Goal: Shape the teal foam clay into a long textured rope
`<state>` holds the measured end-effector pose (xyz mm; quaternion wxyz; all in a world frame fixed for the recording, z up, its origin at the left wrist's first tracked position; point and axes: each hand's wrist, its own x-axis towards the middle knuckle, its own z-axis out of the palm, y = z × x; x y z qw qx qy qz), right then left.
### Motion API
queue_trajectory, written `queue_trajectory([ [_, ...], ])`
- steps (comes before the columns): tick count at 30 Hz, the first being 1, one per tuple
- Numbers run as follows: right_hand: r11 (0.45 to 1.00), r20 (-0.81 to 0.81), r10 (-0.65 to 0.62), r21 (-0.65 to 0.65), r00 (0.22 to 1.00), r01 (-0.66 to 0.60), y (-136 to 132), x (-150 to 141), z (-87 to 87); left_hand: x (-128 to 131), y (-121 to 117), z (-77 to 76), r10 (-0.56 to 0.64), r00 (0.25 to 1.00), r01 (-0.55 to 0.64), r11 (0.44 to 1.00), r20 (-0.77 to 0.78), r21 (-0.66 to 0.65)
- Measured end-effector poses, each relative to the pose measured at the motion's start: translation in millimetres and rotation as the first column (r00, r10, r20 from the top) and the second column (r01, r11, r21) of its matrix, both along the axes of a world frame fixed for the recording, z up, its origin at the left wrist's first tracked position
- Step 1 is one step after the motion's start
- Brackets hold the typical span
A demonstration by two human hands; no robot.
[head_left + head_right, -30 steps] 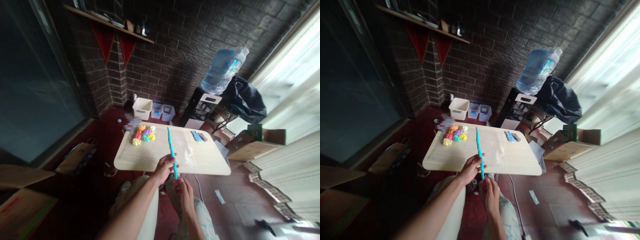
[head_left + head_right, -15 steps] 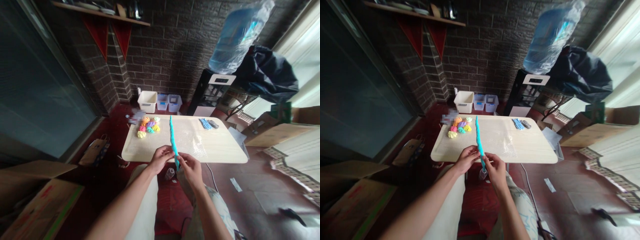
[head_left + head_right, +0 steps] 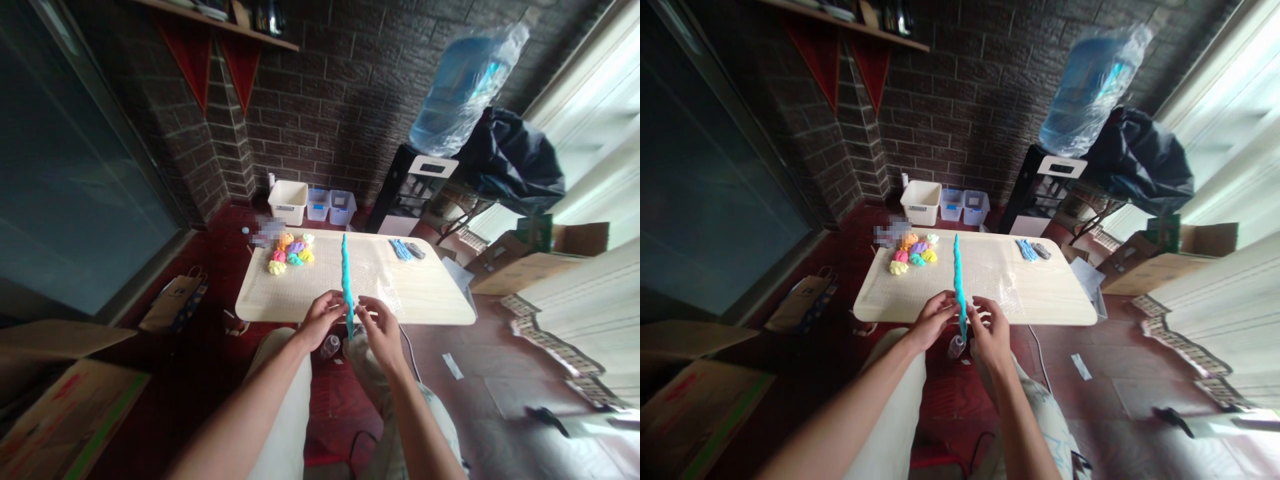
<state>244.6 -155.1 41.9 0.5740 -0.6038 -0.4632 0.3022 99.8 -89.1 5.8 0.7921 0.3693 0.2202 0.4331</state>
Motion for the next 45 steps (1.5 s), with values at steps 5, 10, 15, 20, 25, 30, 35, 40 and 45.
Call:
queue_trajectory([
  [5,0.998,-0.01,0.025,0.063,1.0,-0.025,26,10,36.5,0,-4,2.2,-0.113,0.994,0.113,0.993,-0.007,0.02],
  [10,0.979,-0.128,0.13,0.174,0.983,-0.107,56,6,76.0,-1,-6,3.6,-0.204,0.979,0.203,0.978,0.003,0.051],
  [15,0.977,-0.136,0.139,0.178,0.981,-0.113,69,-5,87.1,-5,-3,4.4,-0.229,0.973,0.227,0.973,0.041,0.04],
  [20,0.972,-0.105,0.088,0.225,0.991,-0.063,74,-10,95.9,-10,0,7.1,-0.237,0.969,0.237,0.972,0.072,0.01],
  [25,0.975,-0.145,0.033,0.223,0.989,0.0,86,-7,105.7,-11,-3,8.9,-0.278,0.956,0.28,0.96,0.092,-0.009],
  [30,0.992,-0.25,0.107,0.091,0.962,-0.087,73,-12,83.4,-13,-3,10.4,-0.249,0.959,0.256,0.966,0.136,-0.038],
  [35,0.987,-0.237,0.155,-0.014,0.959,-0.162,36,-29,47.5,-15,-2,12.3,-0.214,0.963,0.228,0.971,0.165,-0.074],
  [40,0.992,-0.206,0.116,-0.03,0.972,-0.124,23,-38,34.7,-14,-5,12.7,-0.197,0.97,0.208,0.976,0.141,-0.063],
  [45,0.999,-0.223,0.022,0.032,0.975,-0.015,28,-29,29.9,-14,-7,10.2,-0.159,0.984,0.161,0.987,0.079,-0.01],
])
